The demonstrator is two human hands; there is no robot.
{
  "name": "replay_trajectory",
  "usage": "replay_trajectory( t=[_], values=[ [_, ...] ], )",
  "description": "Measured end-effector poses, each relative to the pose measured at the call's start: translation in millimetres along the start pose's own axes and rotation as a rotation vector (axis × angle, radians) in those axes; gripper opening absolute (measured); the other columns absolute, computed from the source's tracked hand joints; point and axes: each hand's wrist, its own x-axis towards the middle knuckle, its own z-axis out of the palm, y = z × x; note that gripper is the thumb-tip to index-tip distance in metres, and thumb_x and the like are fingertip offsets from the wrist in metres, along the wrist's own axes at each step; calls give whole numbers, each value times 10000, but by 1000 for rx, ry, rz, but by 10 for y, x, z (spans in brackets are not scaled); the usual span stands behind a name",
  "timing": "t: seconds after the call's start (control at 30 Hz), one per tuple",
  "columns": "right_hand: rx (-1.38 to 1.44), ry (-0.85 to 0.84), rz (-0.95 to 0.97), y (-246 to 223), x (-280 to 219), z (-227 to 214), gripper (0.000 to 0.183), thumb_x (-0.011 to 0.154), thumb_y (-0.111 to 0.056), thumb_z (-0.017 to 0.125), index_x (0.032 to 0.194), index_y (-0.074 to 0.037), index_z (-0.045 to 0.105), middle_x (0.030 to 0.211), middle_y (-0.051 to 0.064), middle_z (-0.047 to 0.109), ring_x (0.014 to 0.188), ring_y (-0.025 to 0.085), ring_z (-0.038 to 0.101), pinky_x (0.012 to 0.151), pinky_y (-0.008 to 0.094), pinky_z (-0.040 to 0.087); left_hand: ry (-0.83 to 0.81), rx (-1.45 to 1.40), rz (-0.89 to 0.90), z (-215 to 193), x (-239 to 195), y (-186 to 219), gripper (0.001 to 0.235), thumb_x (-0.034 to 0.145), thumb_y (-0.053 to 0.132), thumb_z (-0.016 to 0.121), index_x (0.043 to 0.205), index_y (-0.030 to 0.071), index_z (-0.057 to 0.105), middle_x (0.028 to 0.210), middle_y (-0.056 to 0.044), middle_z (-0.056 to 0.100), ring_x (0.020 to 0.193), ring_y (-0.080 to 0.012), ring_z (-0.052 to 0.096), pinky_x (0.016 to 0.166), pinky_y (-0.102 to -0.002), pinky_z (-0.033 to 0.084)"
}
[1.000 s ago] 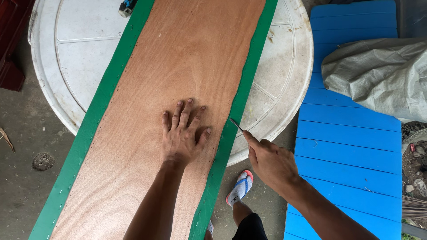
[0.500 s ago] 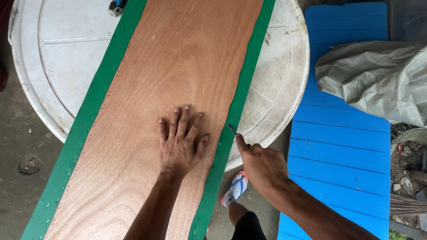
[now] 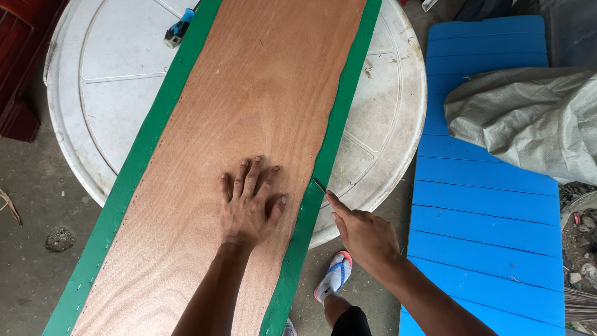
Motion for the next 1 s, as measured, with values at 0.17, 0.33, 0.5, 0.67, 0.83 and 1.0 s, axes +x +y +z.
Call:
replay_trajectory(
  t=[0.17,0.33,0.5,0.67,0.83,1.0],
  values=[
    [197,312,-182,50,6,189,547,987,-264,577,1514,-193,453,743,76,730,445,183,666,371,356,549,22,-6,-1,0,8,16,625,954,605,459,1518,337,427,1663,-47,248,1536,-286,183,1233,-604,48],
    [96,254,-114,91,-85,211,518,981,-293,590,1489,-267,492,651,58,716,447,171,662,405,349,550,5,-26,-16,4,-14,11,634,949,602,470,1519,326,442,1659,-50,249,1527,-293,195,1224,-609,57],
    [-1,140,-95,139,-14,98,499,985,-309,579,1478,-308,499,645,43,713,460,195,668,440,384,568,6,-39,-18,-22,-9,18,629,945,595,490,1511,325,446,1656,-55,254,1525,-291,198,1220,-615,61],
    [256,389,-273,212,96,356,486,995,-303,552,1477,-257,516,814,43,733,515,182,668,462,360,576,10,-52,-24,-56,14,74,625,937,553,527,1507,306,457,1657,-73,268,1534,-305,201,1229,-621,65],
    [488,323,-159,105,33,412,484,1028,-266,537,1508,-217,499,814,41,685,569,170,659,535,378,578,-226,14,-188,-48,240,187,559,970,501,532,1483,287,474,1654,-113,256,1597,-325,181,1299,-618,49],
    [300,192,92,204,183,-137,390,978,-318,595,1361,-268,643,731,47,705,549,225,679,535,395,589,-83,-54,-119,59,684,239,605,975,497,465,1544,304,389,1692,-100,153,1564,-343,130,1194,-720,16]
  ],
)
